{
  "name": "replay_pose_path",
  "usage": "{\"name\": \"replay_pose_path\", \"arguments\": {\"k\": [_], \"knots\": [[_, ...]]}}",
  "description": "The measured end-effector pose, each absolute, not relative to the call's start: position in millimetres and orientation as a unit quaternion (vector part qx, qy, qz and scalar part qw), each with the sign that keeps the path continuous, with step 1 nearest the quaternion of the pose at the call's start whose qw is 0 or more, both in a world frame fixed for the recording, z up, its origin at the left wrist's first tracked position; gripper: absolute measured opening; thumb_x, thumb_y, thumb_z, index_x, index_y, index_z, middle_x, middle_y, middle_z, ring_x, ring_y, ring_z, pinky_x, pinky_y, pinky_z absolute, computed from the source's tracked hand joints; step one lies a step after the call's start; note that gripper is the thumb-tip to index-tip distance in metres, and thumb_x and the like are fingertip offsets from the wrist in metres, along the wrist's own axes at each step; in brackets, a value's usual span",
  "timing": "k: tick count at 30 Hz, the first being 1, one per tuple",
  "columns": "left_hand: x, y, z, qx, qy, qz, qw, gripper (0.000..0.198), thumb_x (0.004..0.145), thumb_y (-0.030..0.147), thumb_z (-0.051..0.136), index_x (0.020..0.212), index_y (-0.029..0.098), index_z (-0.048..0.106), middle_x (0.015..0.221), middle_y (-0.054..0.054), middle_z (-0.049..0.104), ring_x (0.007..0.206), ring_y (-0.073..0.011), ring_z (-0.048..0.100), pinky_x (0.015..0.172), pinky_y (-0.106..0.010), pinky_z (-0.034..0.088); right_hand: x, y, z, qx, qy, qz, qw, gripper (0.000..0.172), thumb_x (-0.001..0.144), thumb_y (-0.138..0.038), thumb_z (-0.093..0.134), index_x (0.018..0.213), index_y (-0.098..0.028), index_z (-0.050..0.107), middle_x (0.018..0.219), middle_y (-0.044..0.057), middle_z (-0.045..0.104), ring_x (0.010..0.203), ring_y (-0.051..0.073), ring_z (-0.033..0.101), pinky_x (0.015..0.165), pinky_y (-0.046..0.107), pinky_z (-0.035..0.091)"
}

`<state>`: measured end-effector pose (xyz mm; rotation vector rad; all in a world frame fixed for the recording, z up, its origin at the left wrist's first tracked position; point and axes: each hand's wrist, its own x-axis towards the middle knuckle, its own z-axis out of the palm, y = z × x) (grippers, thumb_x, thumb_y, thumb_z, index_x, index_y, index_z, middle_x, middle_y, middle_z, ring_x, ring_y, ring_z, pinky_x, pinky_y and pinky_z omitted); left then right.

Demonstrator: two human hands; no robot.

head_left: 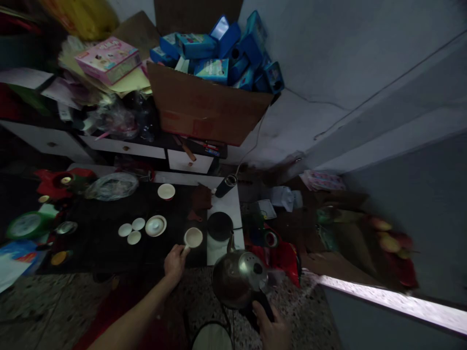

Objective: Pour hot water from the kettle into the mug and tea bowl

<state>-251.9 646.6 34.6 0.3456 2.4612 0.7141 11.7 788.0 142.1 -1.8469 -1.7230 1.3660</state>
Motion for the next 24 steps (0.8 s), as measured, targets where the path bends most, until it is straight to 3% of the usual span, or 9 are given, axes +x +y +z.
{"name": "replay_pose_path", "arguments": {"k": [3, 10, 15, 20, 24], "knots": [[-248.6, 646.1, 29.5, 0.124, 0.918, 0.244, 0.287, 0.036, 0.094, 0.038, 0.043, 0.101, 0.016, 0.071, 0.101, -0.007, 0.064, 0.089, -0.0190, 0.061, 0.072, -0.028, 0.037, 8.2, 802.4, 138.4, -0.654, -0.567, 0.491, 0.103, 0.061, 0.053, -0.070, 0.069, 0.078, -0.014, 0.074, 0.064, 0.007, 0.064, 0.068, 0.027, 0.057, 0.069, 0.035, 0.047], [-245.0, 647.8, 27.3, 0.101, 0.909, 0.191, 0.356, 0.038, 0.092, 0.042, 0.044, 0.110, 0.019, 0.069, 0.111, -0.007, 0.068, 0.103, -0.0262, 0.062, 0.078, -0.032, 0.042, -24.0, 835.2, 126.2, -0.651, -0.566, 0.480, 0.157, 0.069, 0.052, -0.072, 0.064, 0.082, -0.010, 0.073, 0.061, 0.005, 0.060, 0.063, 0.023, 0.052, 0.064, 0.033, 0.042], [-245.4, 627.2, 26.0, 0.125, 0.915, 0.237, 0.301, 0.047, 0.089, 0.045, 0.046, 0.126, 0.019, 0.058, 0.131, -0.008, 0.060, 0.111, -0.0272, 0.061, 0.088, -0.036, 0.048, -55.1, 854.6, 108.9, -0.632, -0.556, 0.498, 0.210, 0.070, 0.052, -0.071, 0.065, 0.082, -0.008, 0.071, 0.058, 0.004, 0.057, 0.060, 0.022, 0.049, 0.062, 0.033, 0.041], [-253.8, 581.6, 32.8, 0.112, 0.893, 0.340, 0.274, 0.048, 0.081, 0.055, 0.049, 0.116, 0.026, 0.063, 0.124, -0.003, 0.066, 0.113, -0.0244, 0.062, 0.097, -0.037, 0.048, -83.5, 865.2, 81.2, -0.612, -0.555, 0.512, 0.237, 0.065, 0.053, -0.071, 0.067, 0.078, -0.011, 0.070, 0.065, 0.006, 0.061, 0.064, 0.022, 0.051, 0.066, 0.033, 0.043], [-264.8, 552.0, 42.6, 0.090, 0.893, 0.339, 0.281, 0.045, 0.078, 0.058, 0.052, 0.107, 0.029, 0.068, 0.117, 0.001, 0.069, 0.111, -0.0233, 0.064, 0.098, -0.035, 0.049, -102.8, 866.8, 61.0, -0.609, -0.553, 0.520, 0.231, 0.066, 0.053, -0.074, 0.067, 0.074, -0.012, 0.070, 0.061, 0.005, 0.060, 0.063, 0.022, 0.052, 0.063, 0.032, 0.042]]}}
